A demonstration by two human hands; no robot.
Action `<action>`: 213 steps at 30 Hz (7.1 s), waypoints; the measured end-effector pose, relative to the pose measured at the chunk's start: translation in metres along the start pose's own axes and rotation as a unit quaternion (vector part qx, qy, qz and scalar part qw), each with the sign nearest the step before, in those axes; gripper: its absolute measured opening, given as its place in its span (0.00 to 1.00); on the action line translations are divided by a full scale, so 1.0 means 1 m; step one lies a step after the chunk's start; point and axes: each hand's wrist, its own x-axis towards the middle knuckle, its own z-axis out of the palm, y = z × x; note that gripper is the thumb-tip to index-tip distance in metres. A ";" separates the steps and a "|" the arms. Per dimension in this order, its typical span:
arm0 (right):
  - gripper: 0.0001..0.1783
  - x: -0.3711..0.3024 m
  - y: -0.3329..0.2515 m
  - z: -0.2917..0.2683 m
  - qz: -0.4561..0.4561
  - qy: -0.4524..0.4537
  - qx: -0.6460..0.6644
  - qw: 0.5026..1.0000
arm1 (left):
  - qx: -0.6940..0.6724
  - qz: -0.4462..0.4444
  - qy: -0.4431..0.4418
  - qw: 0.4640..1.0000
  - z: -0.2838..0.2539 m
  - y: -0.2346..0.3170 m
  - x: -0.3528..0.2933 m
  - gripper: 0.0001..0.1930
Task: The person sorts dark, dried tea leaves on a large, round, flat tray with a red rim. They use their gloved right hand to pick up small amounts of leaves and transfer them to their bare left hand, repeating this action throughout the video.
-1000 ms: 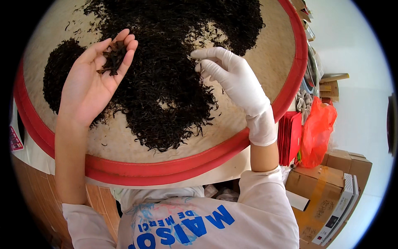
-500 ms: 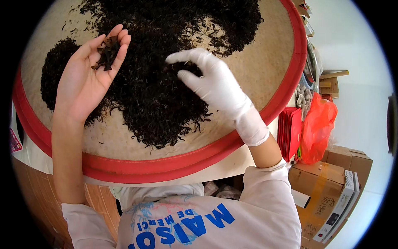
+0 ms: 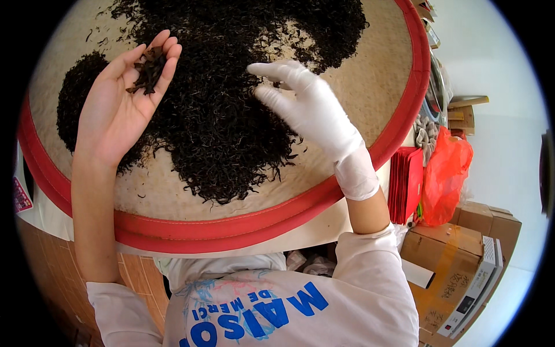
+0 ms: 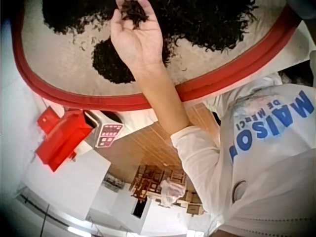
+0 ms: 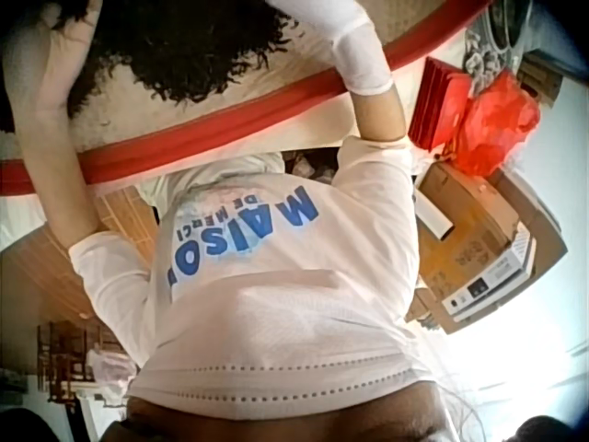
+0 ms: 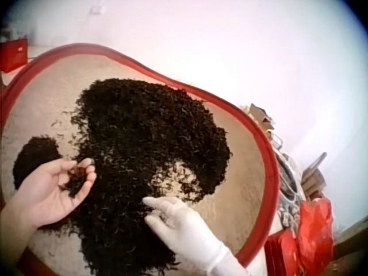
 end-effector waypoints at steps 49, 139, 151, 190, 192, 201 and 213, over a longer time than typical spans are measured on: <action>0.16 -0.009 -0.014 -0.003 0.037 -0.058 0.081 0.994 | 0.014 0.005 -0.003 1.000 0.000 0.003 0.000 0.18; 0.54 0.025 -0.036 0.053 -0.304 -0.120 -0.334 0.884 | -0.069 0.014 -0.073 0.995 -0.023 0.035 0.002 0.17; 0.37 0.047 -0.038 -0.010 0.077 -0.202 0.219 0.952 | -0.081 0.012 -0.098 0.992 -0.026 0.040 0.006 0.17; 0.13 0.036 -0.015 0.001 -0.325 0.004 -0.215 0.921 | -0.060 0.028 -0.068 0.995 -0.025 0.040 0.003 0.18; 0.05 0.029 -0.024 0.030 -0.336 -0.032 -0.235 0.912 | -0.063 0.020 -0.067 0.996 -0.025 0.038 0.005 0.18; 0.07 0.019 -0.019 0.055 -0.290 -0.084 -0.315 0.900 | -0.065 0.007 -0.083 0.994 -0.021 0.035 0.005 0.18; 0.11 0.023 -0.033 0.020 -0.014 -0.106 0.091 0.990 | 0.032 0.009 -0.012 0.999 -0.007 0.007 0.002 0.18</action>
